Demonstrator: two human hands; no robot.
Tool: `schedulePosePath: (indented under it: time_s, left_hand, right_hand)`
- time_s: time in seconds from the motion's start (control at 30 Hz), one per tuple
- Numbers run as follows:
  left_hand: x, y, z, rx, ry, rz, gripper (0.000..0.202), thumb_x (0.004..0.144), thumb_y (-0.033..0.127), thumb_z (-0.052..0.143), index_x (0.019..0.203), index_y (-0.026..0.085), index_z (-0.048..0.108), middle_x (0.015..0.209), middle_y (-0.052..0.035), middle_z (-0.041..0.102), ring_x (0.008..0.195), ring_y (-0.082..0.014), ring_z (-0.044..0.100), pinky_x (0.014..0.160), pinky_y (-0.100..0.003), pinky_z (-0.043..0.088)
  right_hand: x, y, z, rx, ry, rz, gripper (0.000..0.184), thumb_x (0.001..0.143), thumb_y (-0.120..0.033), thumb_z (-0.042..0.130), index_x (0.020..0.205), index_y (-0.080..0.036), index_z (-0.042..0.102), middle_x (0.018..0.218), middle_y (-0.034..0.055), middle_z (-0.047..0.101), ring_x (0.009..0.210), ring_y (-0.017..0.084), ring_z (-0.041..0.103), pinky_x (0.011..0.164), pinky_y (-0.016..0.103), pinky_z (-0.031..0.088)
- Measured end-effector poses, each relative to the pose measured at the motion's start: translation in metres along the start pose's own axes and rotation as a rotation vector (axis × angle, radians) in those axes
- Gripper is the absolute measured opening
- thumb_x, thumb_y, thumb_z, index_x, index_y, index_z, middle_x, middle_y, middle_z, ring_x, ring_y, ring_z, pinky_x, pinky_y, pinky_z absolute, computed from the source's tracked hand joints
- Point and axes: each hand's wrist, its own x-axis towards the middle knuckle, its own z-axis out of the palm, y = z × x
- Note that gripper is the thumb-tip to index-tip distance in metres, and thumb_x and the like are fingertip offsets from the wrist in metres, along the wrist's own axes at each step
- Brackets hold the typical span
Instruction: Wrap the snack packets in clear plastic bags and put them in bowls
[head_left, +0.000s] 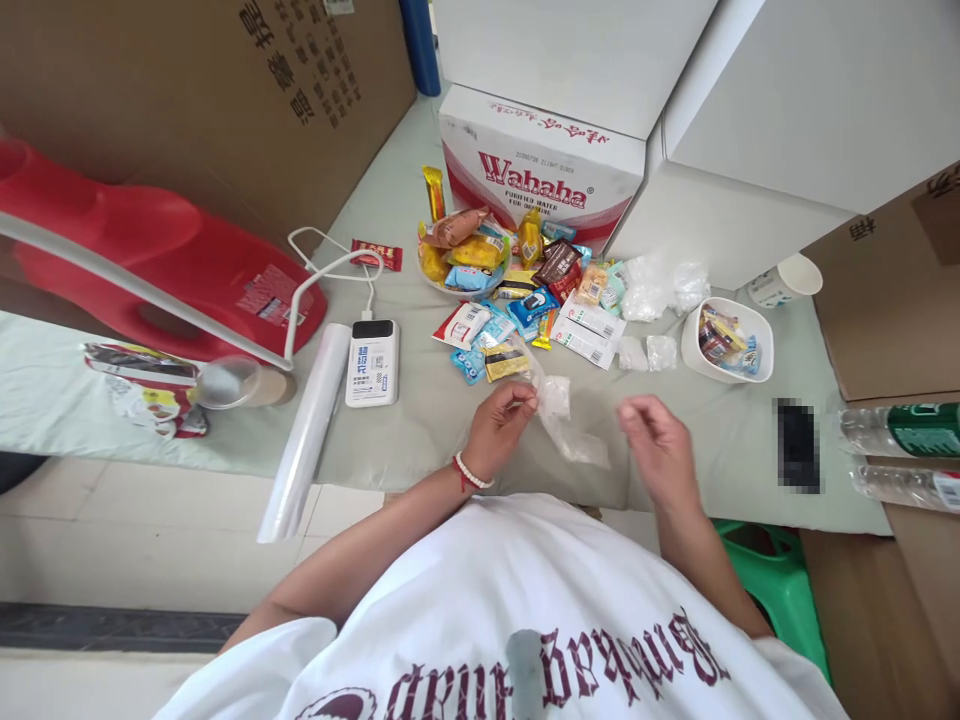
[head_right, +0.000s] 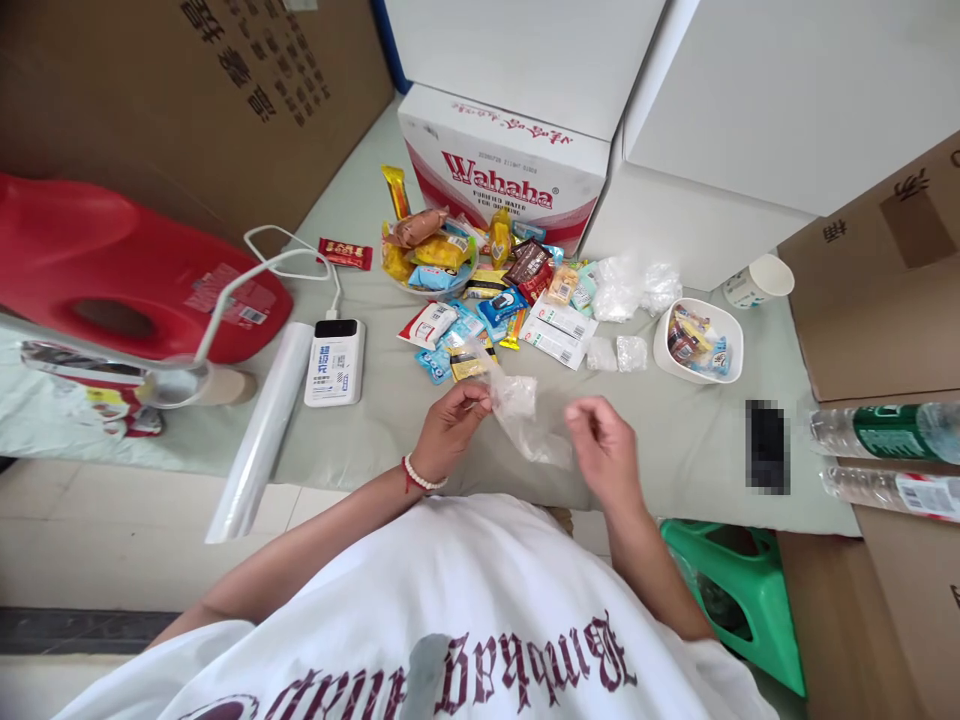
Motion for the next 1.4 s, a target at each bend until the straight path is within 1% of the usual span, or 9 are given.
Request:
schedulePosePath:
  time_s: [0.13, 0.3, 0.43, 0.63, 0.77, 0.9, 1.07, 1.27, 1.4]
  left_hand:
    - [-0.004, 0.004, 0.002, 0.142, -0.046, 0.108, 0.029, 0.091, 0.048, 0.07, 0.085, 0.02, 0.07, 0.099, -0.0078, 0.069, 0.099, -0.0213, 0.063, 0.09, -0.034, 0.052]
    - [-0.008, 0.002, 0.002, -0.14, 0.016, -0.168, 0.044, 0.089, 0.062, 0.067, 0.089, 0.018, 0.066, 0.091, -0.0041, 0.065, 0.089, -0.0187, 0.063, 0.082, -0.034, 0.057]
    - [-0.005, 0.001, 0.003, -0.304, 0.098, -0.221, 0.044, 0.078, 0.057, 0.082, 0.085, 0.018, 0.063, 0.084, 0.001, 0.064, 0.083, -0.0137, 0.061, 0.082, -0.03, 0.055]
    - [-0.001, 0.006, -0.004, -0.578, 0.061, -0.362, 0.048, 0.07, 0.05, 0.091, 0.087, 0.018, 0.059, 0.096, -0.0019, 0.069, 0.091, -0.0163, 0.069, 0.083, -0.033, 0.059]
    - [0.007, 0.009, -0.002, -0.621, 0.147, -0.401, 0.051, 0.069, 0.049, 0.091, 0.082, 0.021, 0.05, 0.079, 0.0048, 0.064, 0.063, -0.0082, 0.06, 0.058, -0.021, 0.05]
    - [0.008, 0.011, 0.007, -0.56, 0.366, -0.417, 0.052, 0.075, 0.064, 0.081, 0.081, 0.021, 0.053, 0.066, 0.007, 0.055, 0.052, -0.0065, 0.049, 0.043, -0.019, 0.033]
    - [-0.01, 0.012, 0.003, -0.465, 0.106, -0.528, 0.058, 0.057, 0.058, 0.094, 0.083, 0.016, 0.064, 0.081, -0.0012, 0.069, 0.071, -0.0133, 0.065, 0.063, -0.025, 0.053]
    - [-0.019, 0.013, -0.01, -0.317, 0.008, -0.465, 0.052, 0.07, 0.063, 0.084, 0.083, 0.018, 0.063, 0.051, 0.0096, 0.048, 0.036, -0.0034, 0.031, 0.036, -0.019, 0.021]
    - [-0.023, 0.011, -0.018, -0.378, -0.01, -0.495, 0.058, 0.073, 0.07, 0.077, 0.093, 0.017, 0.065, 0.058, 0.0057, 0.055, 0.038, -0.0035, 0.032, 0.037, -0.019, 0.019]
  right_hand:
    - [0.024, -0.003, 0.055, 0.039, -0.203, -0.077, 0.027, 0.088, -0.048, 0.07, 0.095, -0.022, 0.072, 0.096, 0.0048, 0.068, 0.082, 0.018, 0.061, 0.068, 0.029, 0.049]
    - [0.027, 0.007, 0.089, -0.064, -0.172, -0.219, 0.019, 0.093, -0.039, 0.063, 0.089, -0.022, 0.073, 0.092, 0.0057, 0.067, 0.084, 0.02, 0.061, 0.073, 0.032, 0.049]
    - [0.02, 0.006, 0.079, -0.026, -0.248, -0.251, 0.015, 0.09, -0.037, 0.068, 0.084, -0.024, 0.074, 0.091, 0.0052, 0.069, 0.088, 0.021, 0.061, 0.078, 0.034, 0.05]
    - [0.022, 0.007, 0.046, 0.56, -0.175, 0.216, 0.034, 0.078, -0.051, 0.082, 0.085, -0.024, 0.063, 0.093, -0.0008, 0.069, 0.08, 0.015, 0.062, 0.067, 0.027, 0.053]
    - [0.02, 0.01, 0.046, 0.671, -0.109, 0.379, 0.044, 0.069, -0.051, 0.089, 0.081, -0.023, 0.058, 0.073, -0.0055, 0.062, 0.053, 0.009, 0.048, 0.046, 0.02, 0.04]
    - [0.018, 0.013, 0.062, 0.715, -0.041, 0.42, 0.048, 0.063, -0.05, 0.093, 0.079, -0.022, 0.058, 0.062, -0.0086, 0.053, 0.05, 0.007, 0.043, 0.046, 0.018, 0.038]
    - [0.024, 0.019, 0.062, 0.749, -0.049, 0.43, 0.051, 0.059, -0.049, 0.095, 0.079, -0.022, 0.057, 0.062, -0.0087, 0.053, 0.049, 0.006, 0.041, 0.044, 0.018, 0.034]
    - [0.027, 0.027, 0.04, 0.586, -0.037, 0.298, 0.047, 0.066, -0.054, 0.09, 0.08, -0.022, 0.058, 0.06, -0.0088, 0.05, 0.049, 0.007, 0.039, 0.045, 0.02, 0.033]
    - [0.026, 0.036, 0.033, 0.518, 0.005, 0.232, 0.046, 0.07, -0.056, 0.087, 0.083, -0.023, 0.057, 0.061, -0.0089, 0.049, 0.049, 0.008, 0.038, 0.045, 0.022, 0.032]
